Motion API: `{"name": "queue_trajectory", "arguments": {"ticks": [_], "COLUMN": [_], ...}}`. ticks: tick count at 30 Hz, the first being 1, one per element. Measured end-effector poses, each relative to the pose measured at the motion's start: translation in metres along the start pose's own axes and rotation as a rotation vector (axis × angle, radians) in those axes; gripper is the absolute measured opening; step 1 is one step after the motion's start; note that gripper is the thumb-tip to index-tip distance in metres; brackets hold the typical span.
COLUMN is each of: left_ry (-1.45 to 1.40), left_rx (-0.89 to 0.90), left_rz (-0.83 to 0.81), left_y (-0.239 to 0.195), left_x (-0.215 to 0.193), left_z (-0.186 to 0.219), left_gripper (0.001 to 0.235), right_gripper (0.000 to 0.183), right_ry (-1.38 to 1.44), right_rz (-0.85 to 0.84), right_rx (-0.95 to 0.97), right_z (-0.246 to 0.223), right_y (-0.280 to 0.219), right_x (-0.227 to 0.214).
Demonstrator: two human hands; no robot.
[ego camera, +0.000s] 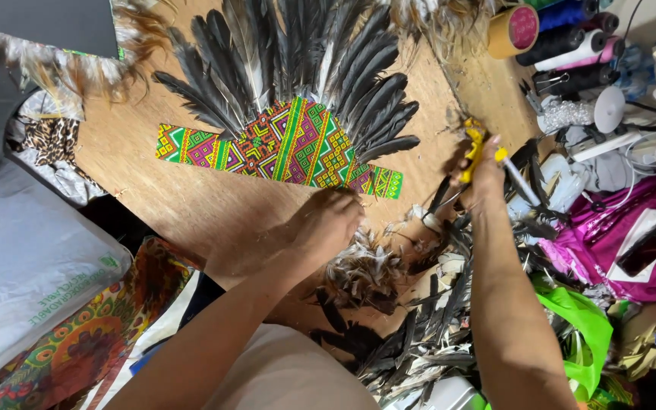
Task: The person selects black and white feathers from a pile, places them into a plastic bag, and then uses a hot glue gun to attach feathers to a patterned fabric headband on a wooden table.
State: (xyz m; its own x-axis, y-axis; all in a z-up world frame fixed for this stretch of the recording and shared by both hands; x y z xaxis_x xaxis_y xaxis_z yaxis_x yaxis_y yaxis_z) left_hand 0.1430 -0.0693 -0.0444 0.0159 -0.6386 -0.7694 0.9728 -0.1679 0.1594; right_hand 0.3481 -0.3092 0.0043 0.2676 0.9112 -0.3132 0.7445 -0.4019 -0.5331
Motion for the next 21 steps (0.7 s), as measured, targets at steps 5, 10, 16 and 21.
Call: {"name": "queue_trajectory", "arguments": {"ticks": [5, 10, 16, 21], "left_ry": [-0.448, -0.764, -0.58, -0.626], "left_rx": [-0.385, -0.75, -0.495, -0.602], "left_rz": [0.167, -0.151, -0.066, -0.126], "left_y": [-0.01, -0.013, -0.006, -0.006], "left_x": [-0.058, -0.052, -0.054, -0.061], "left_z": [-0.023, -0.037, -0.025, -0.022], "left_gripper": [0.019, 0.033, 0.022, 0.029], "right_gripper": [0.038, 0.03, 0.022, 0.013], "right_ry": [-0.773, -0.632, -0.679, -0.75], "right_rz": [0.219, -0.403, -0.655, -0.554], "right_rx": [-0.562, -0.535, -0.665, -0.391], "right_z": [0.004, -0.002, 0.039, 0.05], "right_y": [0.059, -0.155, -0.217, -0.215], "right_x": [-0.047, 0.04, 0.072, 0.075]}}
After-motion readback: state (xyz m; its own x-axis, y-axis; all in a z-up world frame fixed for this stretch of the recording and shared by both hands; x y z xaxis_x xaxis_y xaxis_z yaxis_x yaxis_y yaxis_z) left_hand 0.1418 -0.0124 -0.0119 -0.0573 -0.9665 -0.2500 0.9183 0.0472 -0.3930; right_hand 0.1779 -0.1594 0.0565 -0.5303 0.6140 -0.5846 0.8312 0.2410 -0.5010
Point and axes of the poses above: each hand's wrist, its own y-axis towards the middle knuckle, its own x-axis out of the palm, z = x × y, the point moved 9 cm from there along y, towards the middle knuckle, and after that the axes turned 5 degrees about y, right-handed, at the moved point
